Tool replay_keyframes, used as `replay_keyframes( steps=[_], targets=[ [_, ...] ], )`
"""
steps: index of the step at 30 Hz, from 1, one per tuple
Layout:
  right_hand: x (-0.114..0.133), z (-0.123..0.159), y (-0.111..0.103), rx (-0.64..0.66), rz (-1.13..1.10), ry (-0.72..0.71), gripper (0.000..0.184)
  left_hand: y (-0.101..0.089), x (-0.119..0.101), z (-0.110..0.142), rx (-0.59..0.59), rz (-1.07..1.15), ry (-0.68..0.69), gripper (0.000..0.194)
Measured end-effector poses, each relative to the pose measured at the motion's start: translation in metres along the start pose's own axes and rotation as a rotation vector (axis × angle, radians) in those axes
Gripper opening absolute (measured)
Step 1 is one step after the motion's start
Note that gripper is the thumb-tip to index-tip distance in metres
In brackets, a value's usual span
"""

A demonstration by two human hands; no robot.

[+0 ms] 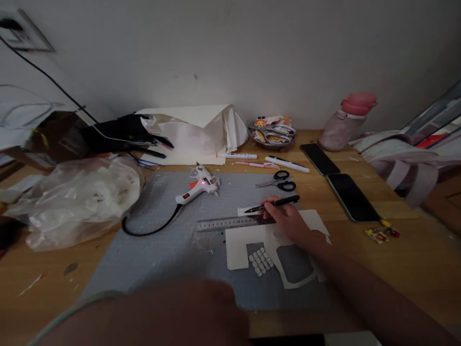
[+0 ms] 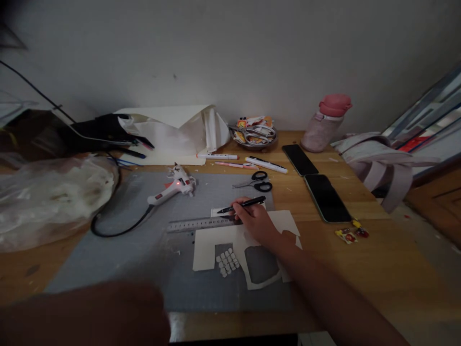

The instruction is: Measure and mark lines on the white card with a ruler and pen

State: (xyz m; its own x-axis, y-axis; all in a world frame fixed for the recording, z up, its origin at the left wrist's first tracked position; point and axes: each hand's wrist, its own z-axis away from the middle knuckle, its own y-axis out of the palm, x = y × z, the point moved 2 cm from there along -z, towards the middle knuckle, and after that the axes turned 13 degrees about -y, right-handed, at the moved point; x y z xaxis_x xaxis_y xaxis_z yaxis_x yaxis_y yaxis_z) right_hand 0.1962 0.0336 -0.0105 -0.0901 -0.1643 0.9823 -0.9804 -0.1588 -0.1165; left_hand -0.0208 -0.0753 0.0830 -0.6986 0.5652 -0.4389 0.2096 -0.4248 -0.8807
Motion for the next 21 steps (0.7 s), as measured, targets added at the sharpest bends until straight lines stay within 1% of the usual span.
replay_keyframes(
  steps=[1,2,3,4,5,6,7,9,11,12,15,18,21],
  targets=[
    [0.0,0.0,0.0,0.0,0.005,0.002,0.04,-0.004,-0.002,-0.016,0.045,-0.032,0.037,0.025],
    [0.0,-0.001,0.0,0.0,0.013,0.003,0.04,-0.009,-0.001,-0.032,0.081,-0.079,0.031,0.018],
    [0.0,-0.001,-0.001,0.001,0.02,0.003,0.041,-0.013,0.006,-0.048,0.07,-0.143,-0.075,0.014],
    [0.0,-0.001,-0.001,0.001,0.027,0.002,0.042,-0.018,0.015,-0.061,-0.004,-0.205,-0.221,0.015],
    [0.0,-0.002,-0.001,-0.002,0.033,0.002,0.043,-0.02,0.026,-0.072,-0.058,-0.242,-0.303,0.017],
    [0.0,-0.002,-0.002,-0.006,0.038,0.006,0.044,-0.02,0.037,-0.08,-0.092,-0.249,-0.347,0.021],
    [-0.001,-0.002,-0.002,-0.012,0.04,0.012,0.045,-0.017,0.049,-0.085,-0.102,-0.217,-0.366,0.026],
    [-0.001,-0.001,-0.002,-0.027,0.039,0.024,0.047,-0.008,0.069,-0.088,-0.128,-0.112,-0.35,0.031],
    [-0.002,-0.001,-0.002,-0.036,0.03,0.033,0.048,0.002,0.081,-0.087,-0.173,-0.118,-0.333,0.032],
    [-0.002,-0.001,-0.002,-0.038,0.024,0.035,0.048,0.006,0.083,-0.086,-0.186,-0.134,-0.323,0.029],
    [-0.001,-0.002,-0.003,-0.045,0.01,0.049,0.047,0.015,0.084,-0.084,-0.203,-0.156,-0.319,0.021],
    [-0.002,-0.003,-0.004,-0.045,0.011,0.054,0.047,0.02,0.083,-0.086,-0.22,-0.149,-0.319,0.019],
    [-0.003,-0.003,-0.004,-0.035,0.022,0.047,0.047,0.022,0.086,-0.088,-0.248,-0.096,-0.309,0.017]
  ],
)
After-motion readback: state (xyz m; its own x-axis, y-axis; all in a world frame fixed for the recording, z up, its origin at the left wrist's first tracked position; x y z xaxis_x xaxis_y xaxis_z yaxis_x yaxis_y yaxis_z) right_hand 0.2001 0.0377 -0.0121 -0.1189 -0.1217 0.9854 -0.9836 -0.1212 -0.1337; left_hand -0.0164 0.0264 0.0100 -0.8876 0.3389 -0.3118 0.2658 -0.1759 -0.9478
